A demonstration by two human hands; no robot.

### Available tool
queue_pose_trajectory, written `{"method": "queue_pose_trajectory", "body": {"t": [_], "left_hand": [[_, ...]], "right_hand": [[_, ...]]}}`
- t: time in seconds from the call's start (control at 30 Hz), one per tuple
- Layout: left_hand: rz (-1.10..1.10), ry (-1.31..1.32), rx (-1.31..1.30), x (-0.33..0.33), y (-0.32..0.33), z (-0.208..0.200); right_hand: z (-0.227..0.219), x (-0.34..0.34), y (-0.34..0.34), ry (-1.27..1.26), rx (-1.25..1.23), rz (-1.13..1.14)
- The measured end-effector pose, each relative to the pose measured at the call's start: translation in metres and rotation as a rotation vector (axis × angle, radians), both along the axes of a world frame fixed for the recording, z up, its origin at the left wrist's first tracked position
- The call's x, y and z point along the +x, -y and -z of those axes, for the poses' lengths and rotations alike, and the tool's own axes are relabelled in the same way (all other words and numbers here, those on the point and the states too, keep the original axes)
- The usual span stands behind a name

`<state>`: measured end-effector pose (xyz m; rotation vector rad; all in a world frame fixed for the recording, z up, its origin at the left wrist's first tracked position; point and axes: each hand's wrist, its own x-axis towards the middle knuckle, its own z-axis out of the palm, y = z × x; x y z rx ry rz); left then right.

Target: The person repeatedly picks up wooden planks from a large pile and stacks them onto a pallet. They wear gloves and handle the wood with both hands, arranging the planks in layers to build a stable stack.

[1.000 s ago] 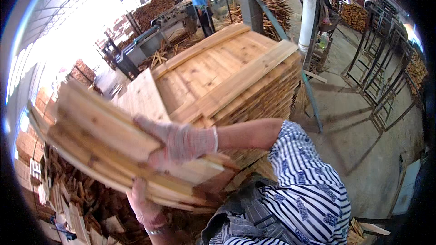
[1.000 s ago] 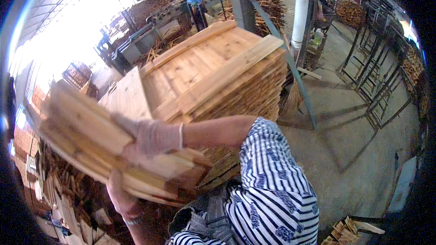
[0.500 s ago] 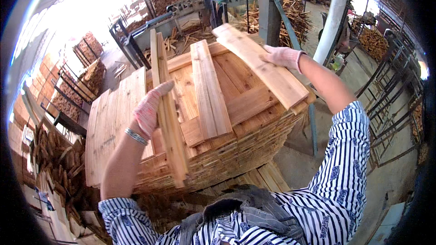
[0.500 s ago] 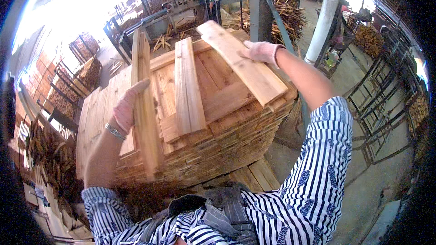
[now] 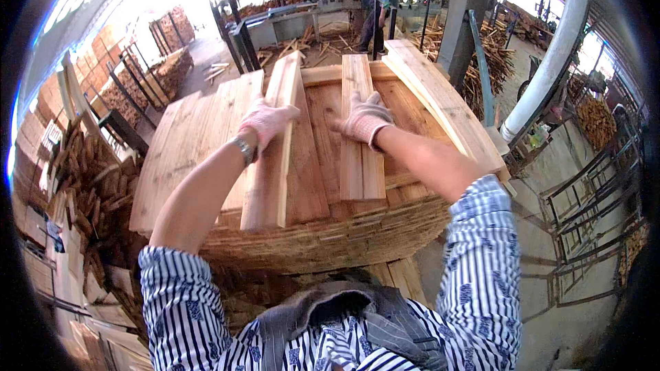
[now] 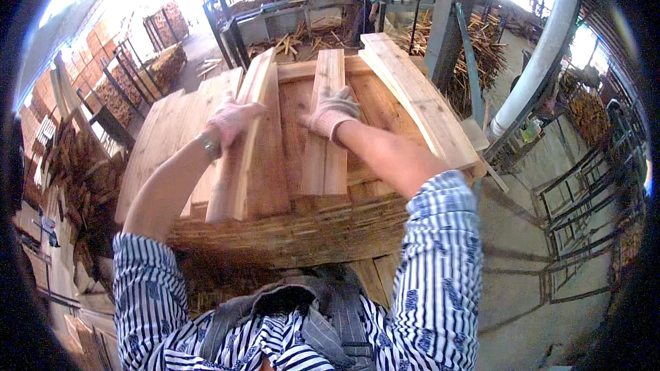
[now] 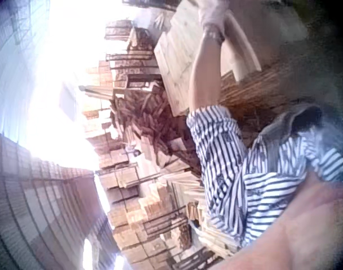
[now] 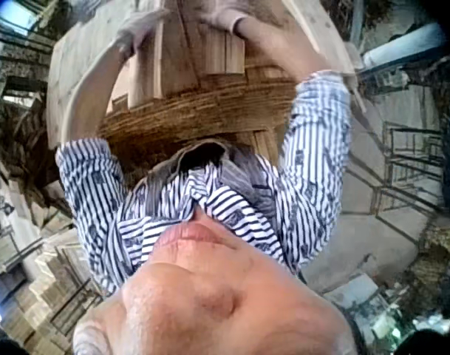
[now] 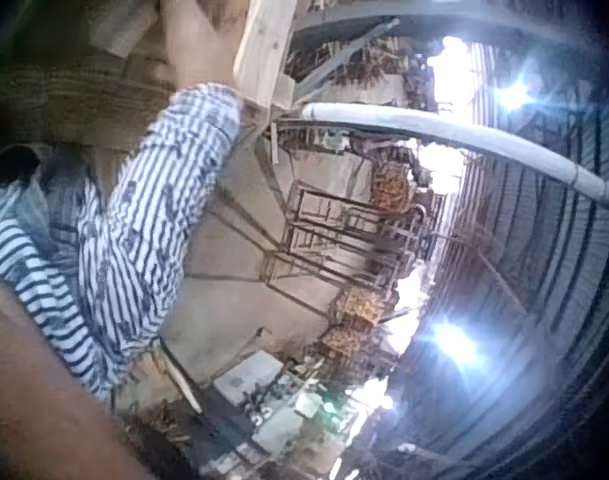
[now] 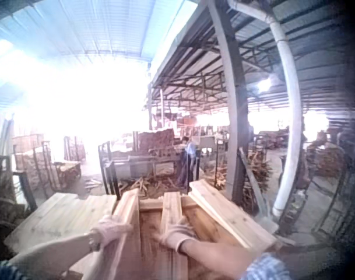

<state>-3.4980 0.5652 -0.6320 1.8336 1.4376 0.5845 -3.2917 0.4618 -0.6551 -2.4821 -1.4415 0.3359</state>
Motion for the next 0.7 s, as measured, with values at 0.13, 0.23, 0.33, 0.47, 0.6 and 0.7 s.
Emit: {"method": "queue_pose_trajectory", "body": {"t": [0.13,0.23,0.33,0.47,0.6,0.7], "left_hand": [[0.124,0.008,-0.025,-0.055,-0.007,-0.032],[0.16,-0.508,0.24,-0.092,-0.02,-0.005],[0.021,-0.783,0.289,-0.105,-0.012,0.025],[0.033,-0.766,0.336,-0.098,-0.012,0.023],[0.051,-0.328,0.178,-0.093,-0.004,-0.006],[0.18,0.11,0.019,-0.068,-0.006,-0.012]], "right_hand": [[0.004,0.016,0.003,0.076,-0.005,-0.003],[0.021,0.024,-0.01,0.099,0.064,-0.014],[0.027,-0.057,-0.018,-0.002,0.112,-0.196],[0.025,-0.083,-0.022,-0.081,0.067,-0.242],[-0.018,-0.059,0.008,-0.07,0.131,-0.407],[-0.04,0.019,0.014,0.136,0.225,-0.27]]}}
